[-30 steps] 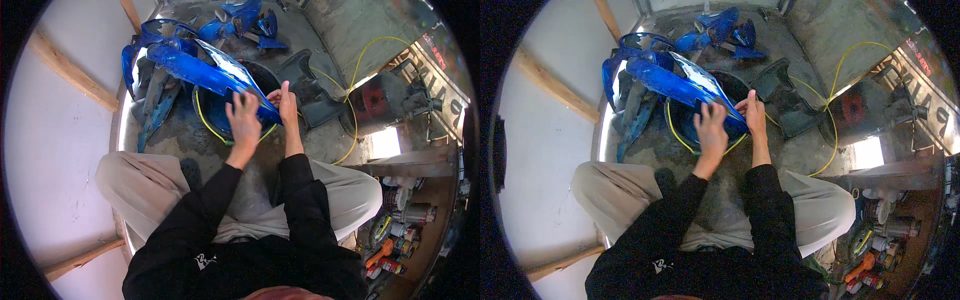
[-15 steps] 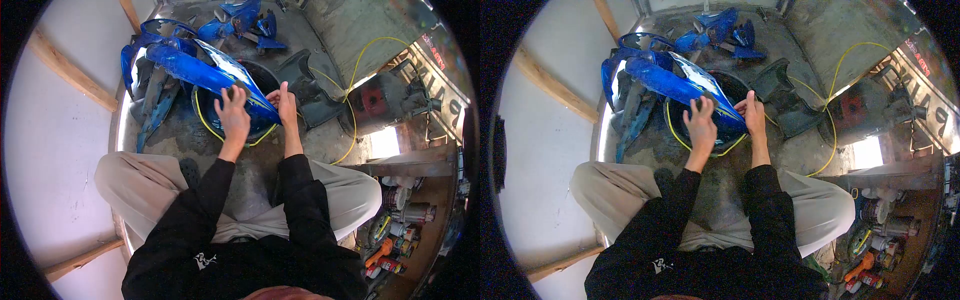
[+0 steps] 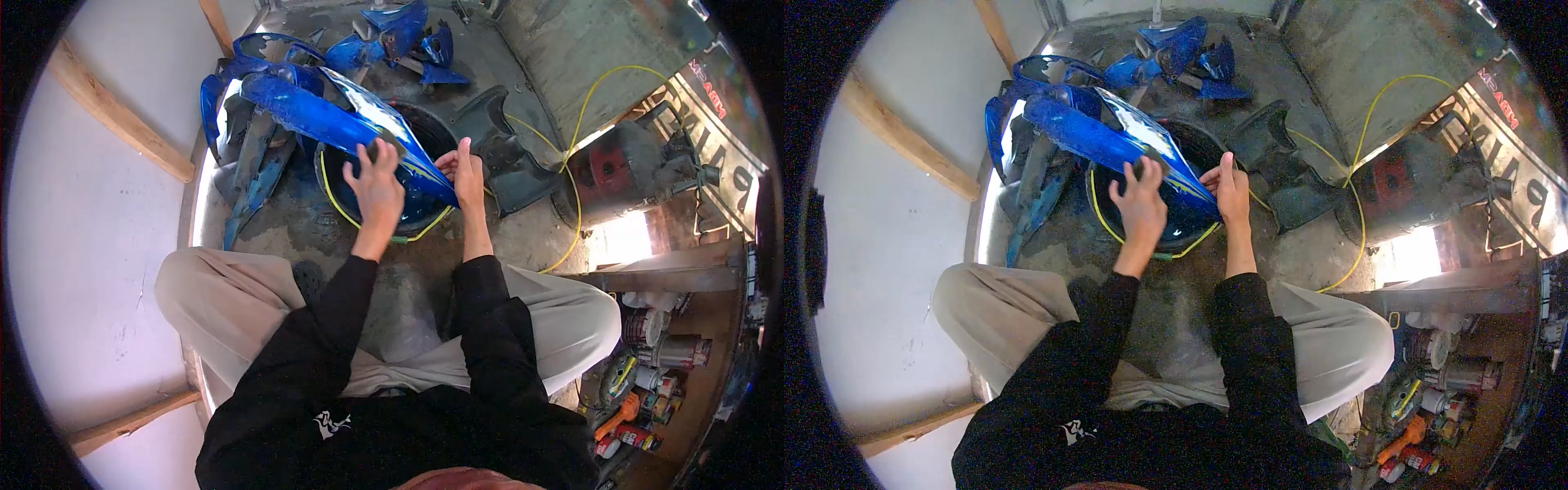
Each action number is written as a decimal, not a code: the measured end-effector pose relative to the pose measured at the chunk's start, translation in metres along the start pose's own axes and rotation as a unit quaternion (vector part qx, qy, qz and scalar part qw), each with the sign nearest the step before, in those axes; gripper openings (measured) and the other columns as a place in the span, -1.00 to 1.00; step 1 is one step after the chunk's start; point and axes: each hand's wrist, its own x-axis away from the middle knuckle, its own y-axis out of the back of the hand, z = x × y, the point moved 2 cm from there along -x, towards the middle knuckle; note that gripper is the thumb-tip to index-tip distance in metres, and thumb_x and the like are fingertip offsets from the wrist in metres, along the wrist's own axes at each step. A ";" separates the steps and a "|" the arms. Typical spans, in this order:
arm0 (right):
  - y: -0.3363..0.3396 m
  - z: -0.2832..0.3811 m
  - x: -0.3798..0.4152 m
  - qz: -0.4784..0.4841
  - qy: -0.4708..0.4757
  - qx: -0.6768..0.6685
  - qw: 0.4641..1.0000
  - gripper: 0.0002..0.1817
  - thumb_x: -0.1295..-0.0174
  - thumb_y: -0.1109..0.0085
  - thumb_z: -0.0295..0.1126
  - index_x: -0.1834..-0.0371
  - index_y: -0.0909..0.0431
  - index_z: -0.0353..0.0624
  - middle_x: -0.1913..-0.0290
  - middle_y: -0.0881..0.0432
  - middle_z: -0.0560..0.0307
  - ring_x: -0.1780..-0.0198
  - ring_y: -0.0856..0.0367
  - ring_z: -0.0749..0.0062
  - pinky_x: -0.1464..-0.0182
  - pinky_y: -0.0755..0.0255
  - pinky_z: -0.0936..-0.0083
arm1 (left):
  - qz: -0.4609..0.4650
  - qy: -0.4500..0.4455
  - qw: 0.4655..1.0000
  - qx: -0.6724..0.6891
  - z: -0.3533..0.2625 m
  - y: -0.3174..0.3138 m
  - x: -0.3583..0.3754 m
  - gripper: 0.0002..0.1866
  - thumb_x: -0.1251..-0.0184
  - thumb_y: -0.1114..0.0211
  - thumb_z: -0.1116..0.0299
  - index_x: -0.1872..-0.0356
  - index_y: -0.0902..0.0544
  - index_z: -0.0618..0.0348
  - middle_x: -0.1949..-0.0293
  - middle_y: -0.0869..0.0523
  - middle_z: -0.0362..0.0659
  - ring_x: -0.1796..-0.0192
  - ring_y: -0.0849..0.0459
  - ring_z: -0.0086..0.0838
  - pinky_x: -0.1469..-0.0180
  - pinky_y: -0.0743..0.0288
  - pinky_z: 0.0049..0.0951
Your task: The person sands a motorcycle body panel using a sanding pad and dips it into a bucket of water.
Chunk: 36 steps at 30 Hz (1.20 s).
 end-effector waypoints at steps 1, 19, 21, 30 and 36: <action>0.000 0.000 -0.001 0.001 -0.011 0.003 1.000 0.02 -0.56 0.42 0.44 0.42 -0.73 -0.34 0.47 -0.72 0.07 0.47 -0.63 0.54 0.36 -0.42 0.65 | 0.023 -0.016 1.000 0.010 -0.014 0.000 0.011 -0.37 -0.20 -0.30 0.51 -0.39 -0.55 0.10 -0.51 -0.42 -0.09 -0.58 -0.28 0.10 -0.46 -0.05 0.37; 0.001 -0.005 -0.003 -0.011 -0.019 0.002 1.000 -0.02 -0.56 0.30 0.40 0.45 -0.77 -0.35 0.52 -0.69 0.09 0.46 -0.61 0.46 0.33 -0.44 0.53 | 0.038 0.004 0.997 0.064 -0.043 -0.001 0.038 -0.37 -0.26 -0.28 0.51 -0.42 -0.53 0.09 -0.52 -0.44 -0.09 -0.60 -0.29 0.09 -0.48 -0.05 0.35; 0.003 -0.005 -0.002 -0.013 -0.031 -0.009 0.999 -0.02 -0.56 0.30 0.40 0.45 -0.77 -0.35 0.52 -0.70 0.09 0.46 -0.61 0.45 0.33 -0.44 0.52 | 0.031 -0.001 0.998 0.059 -0.032 0.001 0.035 -0.37 -0.25 -0.28 0.52 -0.42 -0.53 0.10 -0.53 -0.44 -0.10 -0.60 -0.28 0.11 -0.48 -0.04 0.35; 0.001 -0.002 -0.002 -0.003 -0.004 0.015 1.000 0.00 -0.55 0.30 0.42 0.43 -0.78 -0.38 0.49 -0.72 0.05 0.45 -0.64 0.42 0.30 -0.48 0.49 | 0.006 0.008 1.000 0.027 -0.022 0.003 0.017 -0.38 -0.27 -0.26 0.56 -0.42 -0.53 0.10 -0.51 -0.48 -0.08 -0.57 -0.31 0.10 -0.47 -0.07 0.27; 0.002 0.001 0.001 -0.020 0.001 0.023 1.000 0.01 -0.54 0.31 0.44 0.43 -0.77 -0.38 0.49 -0.72 0.03 0.45 -0.65 0.42 0.29 -0.49 0.48 | 0.023 -0.028 0.995 0.094 -0.047 0.001 0.034 -0.34 -0.26 -0.24 0.57 -0.45 -0.52 0.03 -0.53 -0.47 -0.09 -0.60 -0.28 0.09 -0.48 -0.06 0.28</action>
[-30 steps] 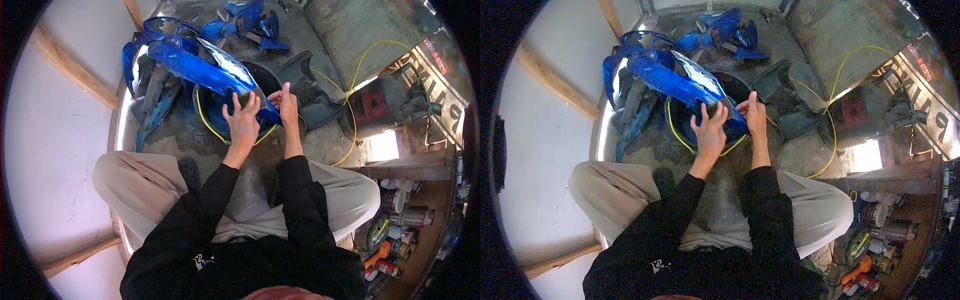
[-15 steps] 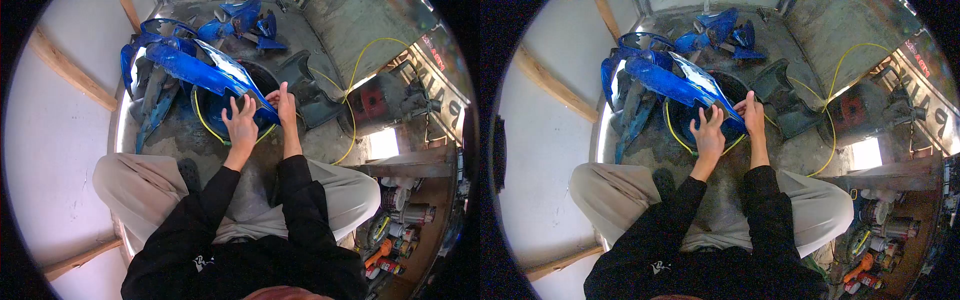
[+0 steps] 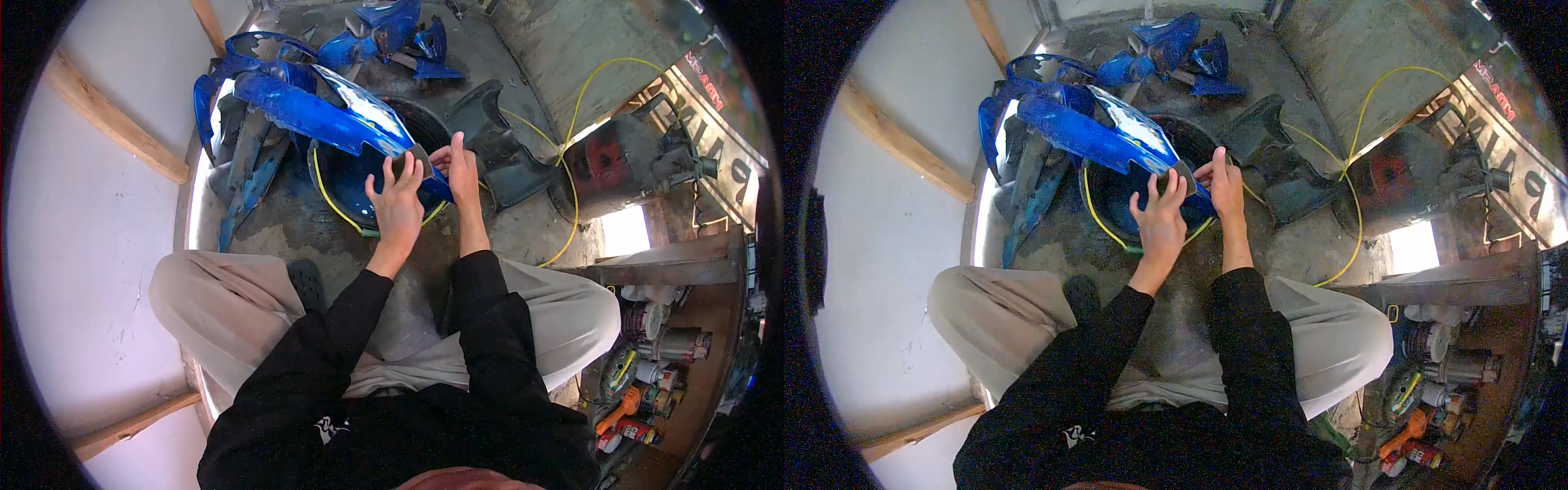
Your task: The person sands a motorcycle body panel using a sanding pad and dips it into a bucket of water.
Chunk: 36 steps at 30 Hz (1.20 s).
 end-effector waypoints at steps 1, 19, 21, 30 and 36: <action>0.000 0.000 0.001 0.008 -0.011 -0.009 1.000 0.02 -0.53 0.31 0.45 0.42 -0.77 -0.38 0.48 -0.72 0.03 0.44 -0.65 0.42 0.29 -0.49 0.48 | 0.008 -0.004 1.000 -0.004 0.006 0.003 -0.002 -0.34 -0.25 -0.24 0.57 -0.45 -0.52 0.03 -0.53 -0.47 -0.10 -0.60 -0.26 0.10 -0.48 -0.06 0.28; -0.001 0.000 0.005 0.025 -0.027 -0.020 0.999 0.01 -0.55 0.35 0.44 0.41 -0.76 -0.36 0.46 -0.73 0.07 0.45 -0.63 0.49 0.32 -0.45 0.59 | -0.046 0.025 0.997 -0.052 0.036 0.010 -0.026 -0.40 -0.28 -0.26 0.55 -0.40 -0.57 0.03 -0.53 -0.47 -0.14 -0.58 -0.28 0.20 -0.43 -0.10 0.29; 0.001 0.006 0.005 0.016 -0.019 -0.023 0.999 0.01 -0.54 0.31 0.44 0.43 -0.77 -0.37 0.47 -0.73 0.05 0.44 -0.65 0.42 0.29 -0.49 0.51 | -0.062 0.063 0.993 -0.081 0.062 0.010 -0.043 -0.38 -0.32 -0.22 0.56 -0.44 -0.54 0.00 -0.55 -0.46 -0.15 -0.55 -0.31 0.22 -0.42 -0.12 0.28; -0.003 -0.002 -0.002 0.012 -0.032 0.007 0.999 0.01 -0.54 0.30 0.44 0.42 -0.77 -0.37 0.44 -0.74 0.03 0.42 -0.66 0.42 0.29 -0.49 0.50 | -0.037 -0.016 0.999 0.005 0.000 0.001 -0.012 -0.39 -0.21 -0.30 0.55 -0.36 -0.57 0.09 -0.50 -0.48 -0.05 -0.60 -0.24 0.12 -0.42 -0.10 0.23; 0.002 -0.001 0.002 0.027 -0.040 -0.034 0.998 0.02 -0.53 0.32 0.46 0.41 -0.77 -0.37 0.43 -0.74 0.03 0.41 -0.67 0.42 0.29 -0.49 0.52 | -0.053 0.060 0.993 -0.088 0.060 0.013 -0.048 -0.38 -0.27 -0.24 0.57 -0.41 -0.57 -0.01 -0.54 -0.48 -0.18 -0.57 -0.30 0.18 -0.37 -0.18 0.29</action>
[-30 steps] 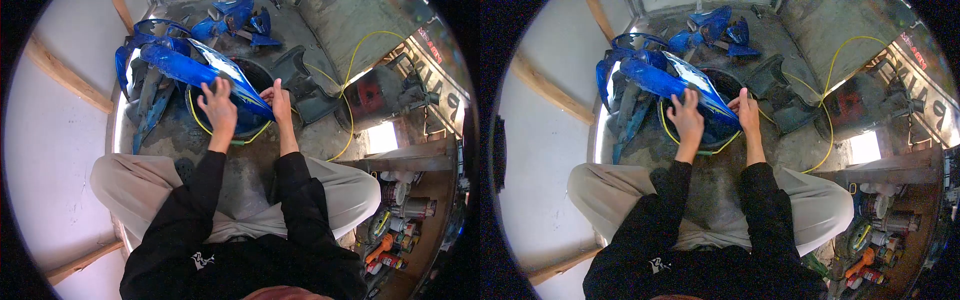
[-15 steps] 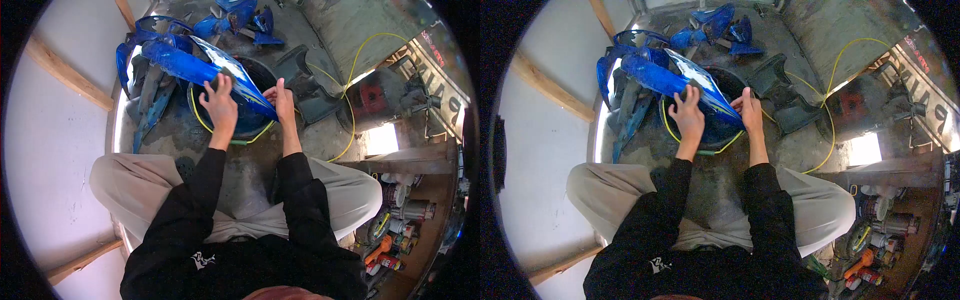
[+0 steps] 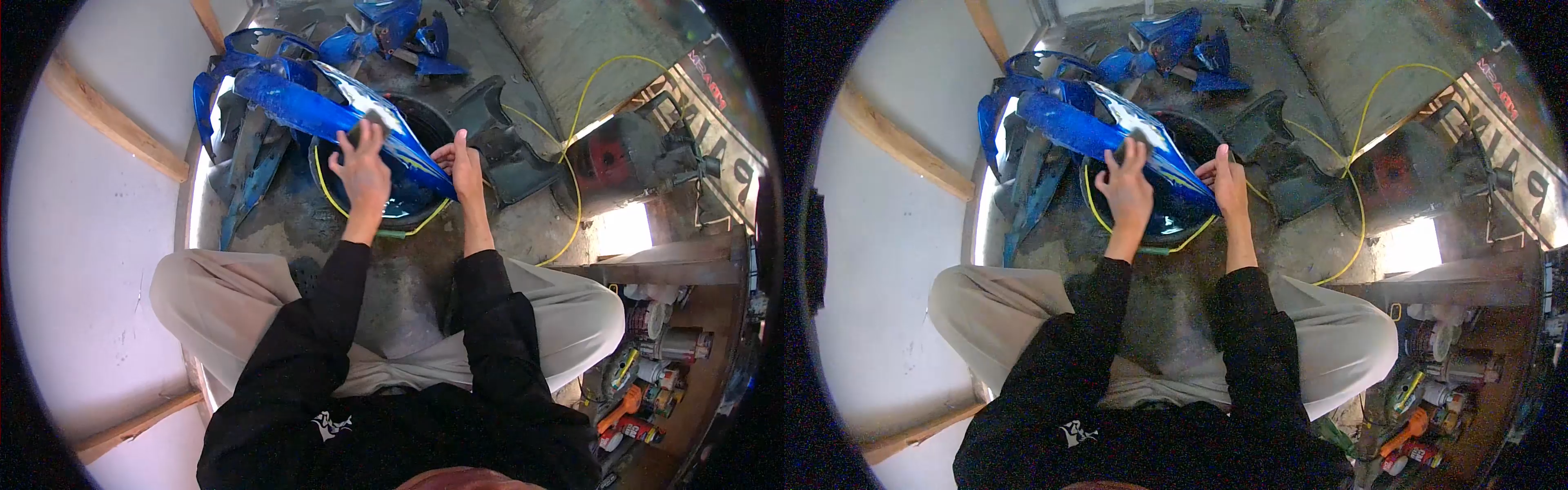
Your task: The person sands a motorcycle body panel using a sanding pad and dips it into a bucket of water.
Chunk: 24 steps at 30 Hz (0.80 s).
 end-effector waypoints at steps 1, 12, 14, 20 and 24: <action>0.000 -0.001 -0.001 0.000 0.005 0.008 1.000 0.02 -0.52 0.32 0.46 0.40 -0.77 -0.37 0.43 -0.74 0.03 0.41 -0.67 0.42 0.30 -0.49 0.52 | -0.006 0.013 1.000 -0.004 0.012 -0.003 -0.004 -0.38 -0.27 -0.24 0.57 -0.41 -0.57 0.00 -0.54 -0.47 -0.16 -0.57 -0.30 0.18 -0.36 -0.18 0.30; 0.000 -0.002 -0.004 -0.018 0.004 0.022 1.000 0.00 -0.54 0.32 0.44 0.42 -0.77 -0.36 0.46 -0.73 0.06 0.43 -0.65 0.45 0.32 -0.47 0.52 | 0.064 -0.057 0.992 0.089 -0.047 0.005 0.049 -0.40 -0.27 -0.27 0.55 -0.39 -0.58 0.00 -0.54 -0.46 -0.15 -0.62 -0.22 0.11 -0.37 -0.14 0.34; -0.001 -0.001 -0.002 -0.015 0.007 0.003 1.000 0.00 -0.55 0.31 0.43 0.42 -0.77 -0.36 0.48 -0.72 0.06 0.44 -0.65 0.45 0.32 -0.46 0.52 | 0.045 -0.032 0.996 0.065 -0.033 0.005 0.037 -0.40 -0.29 -0.25 0.55 -0.40 -0.59 -0.05 -0.54 -0.47 -0.17 -0.61 -0.23 0.17 -0.35 -0.15 0.38; -0.003 0.003 -0.001 -0.010 0.013 0.009 1.000 0.01 -0.55 0.33 0.43 0.39 -0.78 -0.37 0.48 -0.73 0.03 0.43 -0.66 0.43 0.31 -0.48 0.51 | -0.002 0.038 0.999 -0.021 0.008 0.006 -0.003 -0.45 -0.37 -0.21 0.54 -0.40 -0.59 -0.01 -0.53 -0.50 -0.11 -0.46 -0.45 0.26 -0.28 -0.36 0.36; -0.001 -0.003 -0.007 -0.007 0.004 0.015 1.000 0.02 -0.54 0.33 0.44 0.39 -0.78 -0.38 0.47 -0.73 0.02 0.42 -0.67 0.41 0.31 -0.48 0.53 | 0.032 0.021 0.990 0.139 -0.026 0.009 0.023 -0.47 -0.31 -0.21 0.60 -0.34 -0.61 0.15 -0.39 -0.56 0.13 0.02 -0.78 0.13 -0.11 -0.66 0.02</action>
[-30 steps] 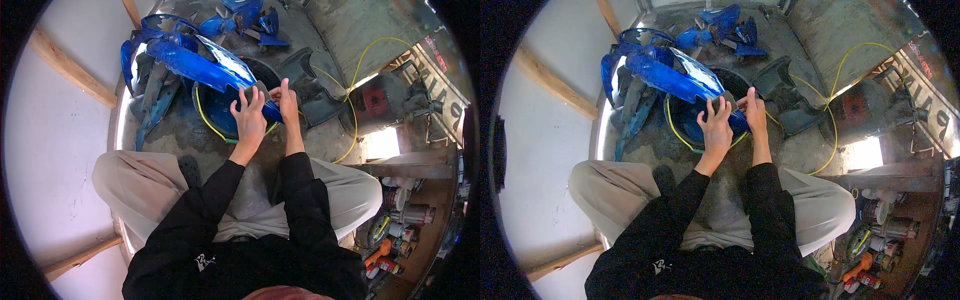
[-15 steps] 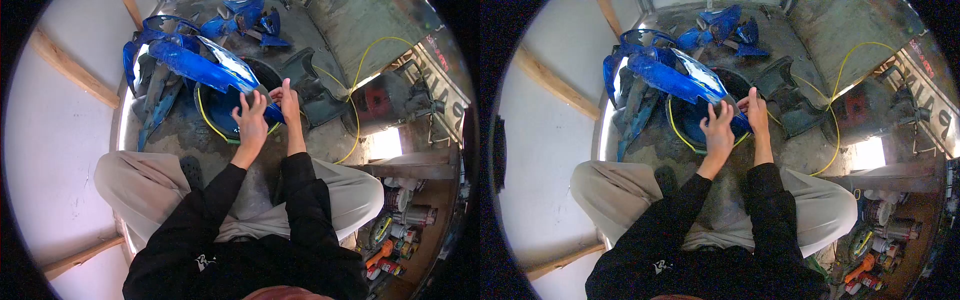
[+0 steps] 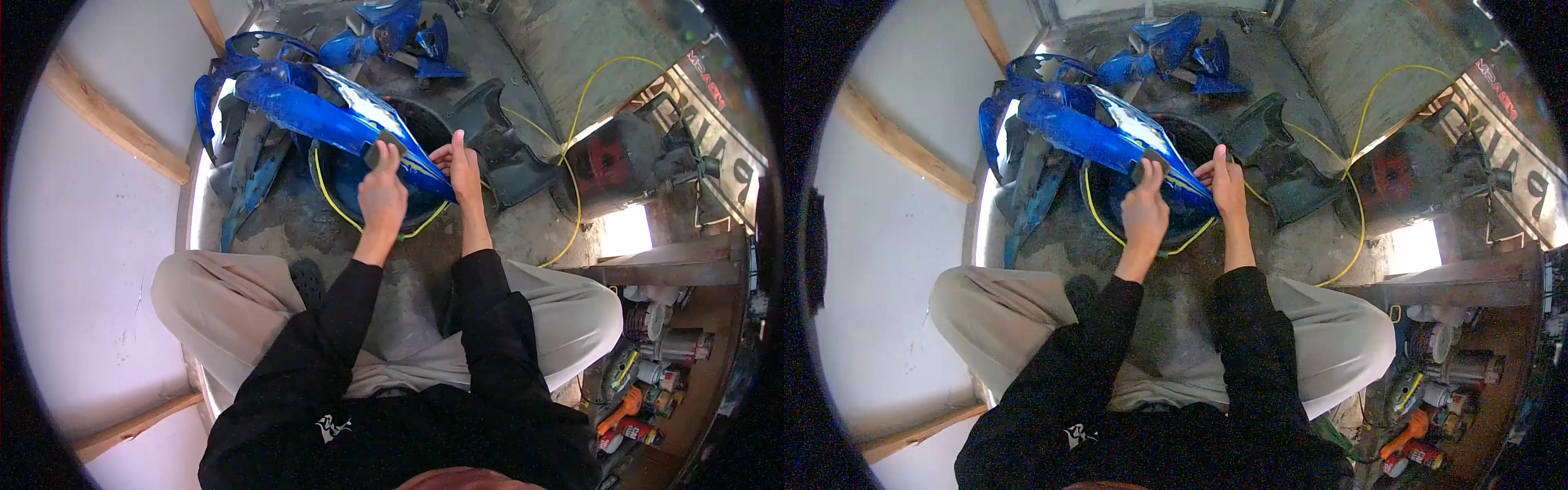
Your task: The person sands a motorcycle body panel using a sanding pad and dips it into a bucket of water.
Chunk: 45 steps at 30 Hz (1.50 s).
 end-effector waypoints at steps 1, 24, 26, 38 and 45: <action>0.000 0.000 0.000 -0.001 -0.004 -0.001 1.000 0.02 -0.54 0.33 0.44 0.39 -0.78 -0.38 0.46 -0.73 0.01 0.42 -0.67 0.40 0.31 -0.48 0.53 | 0.022 0.004 1.000 0.003 -0.008 -0.003 0.008 -0.46 -0.31 -0.21 0.60 -0.35 -0.60 0.15 -0.39 -0.56 0.14 0.01 -0.77 0.12 -0.11 -0.67 0.01; -0.001 0.011 0.011 -0.013 0.039 -0.008 0.999 -0.03 -0.58 0.27 0.37 0.43 -0.77 -0.39 0.48 -0.74 0.00 0.45 -0.70 0.39 0.32 -0.52 0.52 | -0.005 0.006 0.985 0.171 0.021 0.005 -0.007 -0.59 -0.48 -0.16 0.58 -0.29 -0.67 0.19 -0.27 -0.72 0.08 0.03 -0.84 0.00 0.00 -0.72 -0.20; -0.001 0.010 0.010 -0.012 0.027 -0.025 0.999 -0.08 -0.57 0.17 0.35 0.42 -0.77 -0.39 0.47 -0.74 0.00 0.45 -0.69 0.39 0.31 -0.53 0.51 | 0.096 0.235 0.877 0.408 0.015 0.027 -0.015 -0.64 -0.60 -0.08 0.51 -0.28 -0.65 0.31 -0.05 -0.82 0.06 0.24 -0.90 -0.11 0.21 -0.74 -0.34; -0.004 0.011 0.011 -0.028 0.038 -0.003 0.999 -0.18 -0.52 -0.04 0.29 0.40 -0.77 -0.40 0.46 -0.74 0.04 0.42 -0.67 0.45 0.31 -0.48 0.50 | 0.096 0.275 0.800 0.524 0.049 0.031 -0.021 -0.70 -0.59 -0.20 0.32 -0.17 -0.66 0.25 -0.04 -0.80 -0.10 0.14 -0.85 -0.36 0.09 -0.65 -0.42; -0.004 0.006 0.008 -0.029 0.039 -0.003 0.999 -0.14 -0.51 0.01 0.34 0.38 -0.78 -0.39 0.45 -0.75 0.04 0.43 -0.66 0.44 0.31 -0.48 0.50 | 0.124 0.184 0.784 0.580 0.053 0.042 -0.030 -0.76 -0.53 -0.25 0.38 0.01 -0.78 0.29 -0.15 -0.78 -0.07 -0.19 -0.69 -0.43 -0.18 -0.55 -0.39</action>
